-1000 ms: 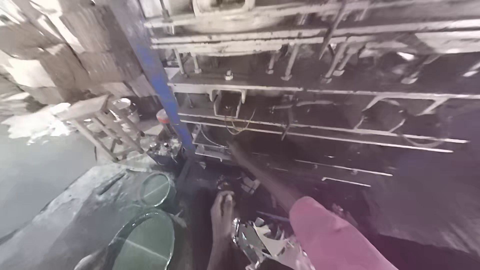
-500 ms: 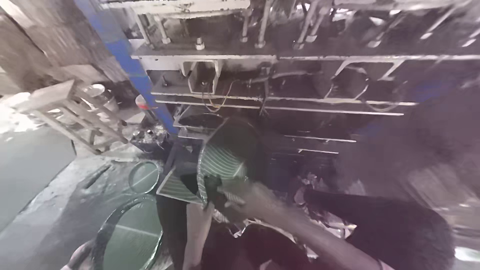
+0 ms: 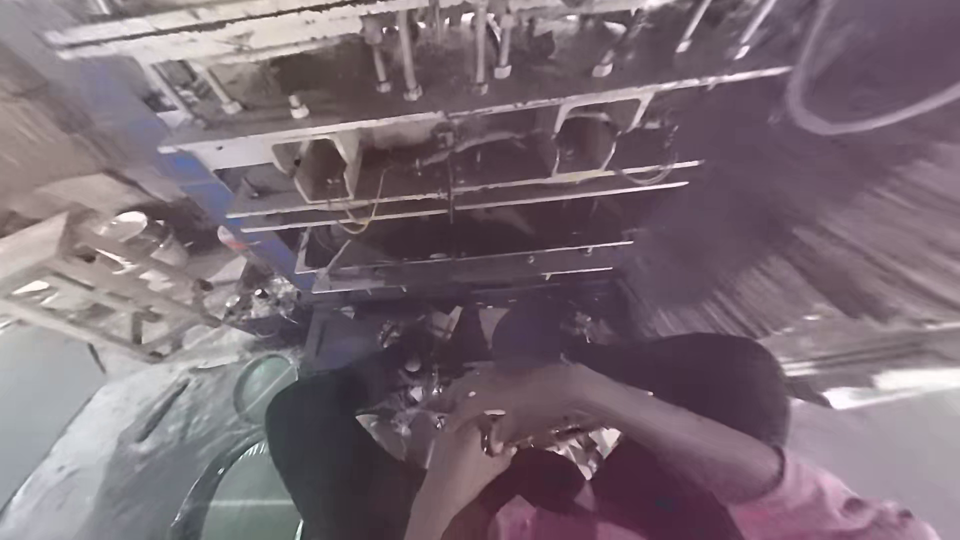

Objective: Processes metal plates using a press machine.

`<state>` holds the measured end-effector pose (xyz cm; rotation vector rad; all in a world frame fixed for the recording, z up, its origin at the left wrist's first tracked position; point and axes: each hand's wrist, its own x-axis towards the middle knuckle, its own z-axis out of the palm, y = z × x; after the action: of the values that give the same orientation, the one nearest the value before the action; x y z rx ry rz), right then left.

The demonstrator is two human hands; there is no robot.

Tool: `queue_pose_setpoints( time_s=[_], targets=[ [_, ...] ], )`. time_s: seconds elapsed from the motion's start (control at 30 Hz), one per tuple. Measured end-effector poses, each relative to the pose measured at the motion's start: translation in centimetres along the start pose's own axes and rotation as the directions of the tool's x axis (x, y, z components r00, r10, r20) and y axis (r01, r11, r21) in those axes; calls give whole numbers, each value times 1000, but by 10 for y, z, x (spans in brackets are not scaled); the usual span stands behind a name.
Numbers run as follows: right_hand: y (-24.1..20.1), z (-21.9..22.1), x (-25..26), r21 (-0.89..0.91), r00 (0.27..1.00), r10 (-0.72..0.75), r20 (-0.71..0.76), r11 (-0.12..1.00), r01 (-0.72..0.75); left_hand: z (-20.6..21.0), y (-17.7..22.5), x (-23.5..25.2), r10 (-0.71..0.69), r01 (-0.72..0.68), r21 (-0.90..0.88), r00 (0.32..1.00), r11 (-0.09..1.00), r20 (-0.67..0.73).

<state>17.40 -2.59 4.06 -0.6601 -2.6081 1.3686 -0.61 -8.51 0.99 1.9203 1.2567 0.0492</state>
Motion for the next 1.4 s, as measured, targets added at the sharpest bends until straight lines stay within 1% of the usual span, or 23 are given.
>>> queue_pose_setpoints(
  time_s=[0.1,0.2,0.3,0.43,0.5,0.57,0.6,0.63,0.7,0.77,0.8,0.83,0.87,0.93,0.97,1.0,1.07,1.13,1.17,1.23,1.27,1.33,1.4],
  targets=[
    [29,4,-23,-121,993,114,9,986,-112,5,-4,21,-4,10,-26,981,1000,196],
    [47,12,-44,-155,972,232,-30,960,-234,12,-13,28,50,-34,-95,985,995,166],
    [43,3,-63,-70,930,318,-185,939,-336,10,-10,44,-35,43,-52,989,998,144],
    [54,9,-83,-250,852,157,-499,916,-315,-5,18,68,-126,105,102,968,989,217],
    [58,14,-95,-177,658,192,-728,875,-451,-2,23,85,-103,53,163,944,985,315],
    [59,4,-118,23,311,306,-900,745,-666,16,13,98,-99,8,221,910,975,403],
    [61,-7,-135,95,204,333,-921,699,-709,28,6,101,-95,8,208,906,978,413],
    [63,-16,-149,105,167,324,-931,677,-729,36,1,101,-89,11,184,903,983,421],
    [69,-20,-166,72,264,397,-879,659,-749,38,-8,102,2,-31,72,929,997,370],
    [89,0,-169,125,492,602,-629,703,-700,30,-18,101,149,-129,-103,963,986,224],
    [103,14,-168,139,609,625,-489,745,-653,23,-21,102,186,-153,-194,968,969,166],
    [103,21,-159,150,696,629,-345,769,-621,15,-23,102,213,-172,-290,970,941,117],
    [91,22,-142,149,733,629,-261,776,-613,8,-25,101,232,-185,-384,969,905,80],
    [69,19,-122,89,738,612,-284,783,-616,-3,-32,97,271,-239,-540,962,807,-21],
    [67,21,-125,66,730,556,-398,811,-582,-5,-37,95,307,-307,-611,946,730,-107],
    [70,25,-133,64,693,476,-541,845,-531,-5,-43,94,314,-368,-659,927,656,-205],
    [59,16,-153,228,539,560,-629,796,-561,-10,-56,93,223,-386,-643,920,661,-323],
    [48,2,-169,386,377,704,-601,670,-634,-19,-66,82,8,-143,-557,971,818,-239],
    [56,-3,-176,355,336,707,-623,637,-684,-22,-68,76,-129,39,-537,983,843,-131],
    [94,0,-198,103,416,543,-729,688,-719,-22,-61,69,-306,249,-503,952,828,-32],
    [106,1,-206,-1,464,472,-750,700,-714,-21,-56,66,-289,238,-484,957,842,-32],
    [103,1,-203,-73,494,426,-758,697,-713,-19,-63,69,-49,25,-385,997,923,-53],
    [90,3,-197,-84,495,382,-780,721,-688,-15,-63,75,122,-140,-283,989,949,-80]
  ],
)
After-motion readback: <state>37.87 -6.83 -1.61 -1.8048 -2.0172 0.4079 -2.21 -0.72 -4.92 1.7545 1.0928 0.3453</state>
